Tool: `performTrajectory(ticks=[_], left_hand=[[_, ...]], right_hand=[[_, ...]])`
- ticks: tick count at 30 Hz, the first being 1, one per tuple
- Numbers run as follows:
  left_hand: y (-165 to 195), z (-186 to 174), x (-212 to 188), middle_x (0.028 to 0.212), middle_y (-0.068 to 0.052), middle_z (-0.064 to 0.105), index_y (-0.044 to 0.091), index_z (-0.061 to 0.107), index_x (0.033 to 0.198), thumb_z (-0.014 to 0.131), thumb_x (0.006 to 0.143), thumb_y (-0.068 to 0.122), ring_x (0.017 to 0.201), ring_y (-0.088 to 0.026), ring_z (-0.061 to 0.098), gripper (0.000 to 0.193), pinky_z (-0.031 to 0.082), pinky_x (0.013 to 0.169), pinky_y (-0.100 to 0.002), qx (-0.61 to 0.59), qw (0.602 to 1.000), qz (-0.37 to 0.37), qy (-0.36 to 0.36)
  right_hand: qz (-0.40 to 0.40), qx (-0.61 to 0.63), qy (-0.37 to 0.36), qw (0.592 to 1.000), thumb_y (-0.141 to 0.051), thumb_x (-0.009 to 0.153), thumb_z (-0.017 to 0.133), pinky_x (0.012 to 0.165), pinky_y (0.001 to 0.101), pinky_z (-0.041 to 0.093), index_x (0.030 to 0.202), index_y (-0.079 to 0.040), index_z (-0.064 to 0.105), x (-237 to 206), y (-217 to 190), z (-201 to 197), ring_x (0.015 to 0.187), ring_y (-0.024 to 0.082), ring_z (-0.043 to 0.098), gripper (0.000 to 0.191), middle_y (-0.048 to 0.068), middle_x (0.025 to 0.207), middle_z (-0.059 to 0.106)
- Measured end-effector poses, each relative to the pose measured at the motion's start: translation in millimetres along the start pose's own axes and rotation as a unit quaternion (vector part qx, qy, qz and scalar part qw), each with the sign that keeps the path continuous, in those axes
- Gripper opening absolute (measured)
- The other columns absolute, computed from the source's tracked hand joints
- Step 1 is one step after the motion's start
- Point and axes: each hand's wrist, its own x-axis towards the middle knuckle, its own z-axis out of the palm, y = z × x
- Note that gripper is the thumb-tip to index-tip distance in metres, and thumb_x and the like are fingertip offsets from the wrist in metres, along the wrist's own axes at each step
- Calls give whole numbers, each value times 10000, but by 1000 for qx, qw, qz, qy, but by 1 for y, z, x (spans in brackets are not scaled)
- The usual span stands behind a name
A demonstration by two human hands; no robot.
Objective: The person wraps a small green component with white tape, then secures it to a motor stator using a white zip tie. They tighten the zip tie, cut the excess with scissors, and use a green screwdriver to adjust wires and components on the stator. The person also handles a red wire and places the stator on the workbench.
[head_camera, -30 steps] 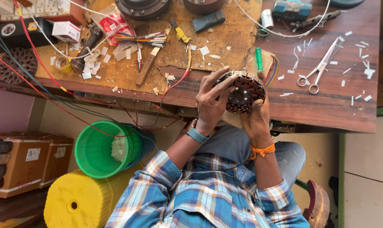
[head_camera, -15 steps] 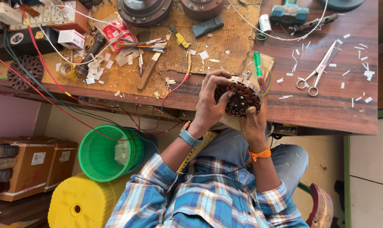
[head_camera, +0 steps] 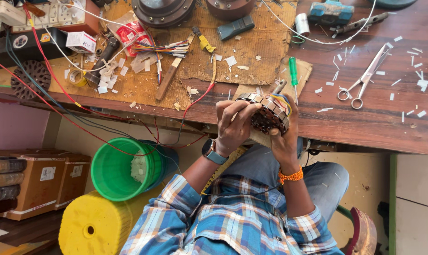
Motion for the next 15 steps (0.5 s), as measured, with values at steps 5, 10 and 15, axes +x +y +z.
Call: performTrajectory(ticks=[5, 10, 15], left_hand=[[4, -10, 9, 1246, 12, 586, 182, 714, 1199, 791, 860, -58, 1149, -246, 549, 422, 485, 1008, -363, -10, 998, -13, -55], [-8, -40, 39, 1290, -27, 582, 167, 670, 1229, 824, 837, 30, 1238, -297, 529, 443, 452, 1087, -392, -12, 985, 37, -171], [-20, -49, 68, 1366, -91, 594, 93, 494, 1381, 828, 827, 119, 1274, -287, 584, 647, 484, 1089, -390, -311, 912, -108, -245]], right_hand=[[-2, -18, 7, 1000, -729, 855, 667, 1170, 372, 498, 1631, -23, 246, -6, 13, -5, 1380, 221, 552, 1130, 135, 1487, 516], [9, -10, -2, 1000, -718, 812, 689, 1128, 388, 537, 1602, -15, 242, -6, 17, -7, 1344, 244, 588, 1148, 126, 1471, 498], [9, -64, -49, 997, -700, 722, 750, 1137, 451, 527, 1561, 11, 292, 7, 11, -6, 1364, 314, 573, 1191, 182, 1531, 454]])
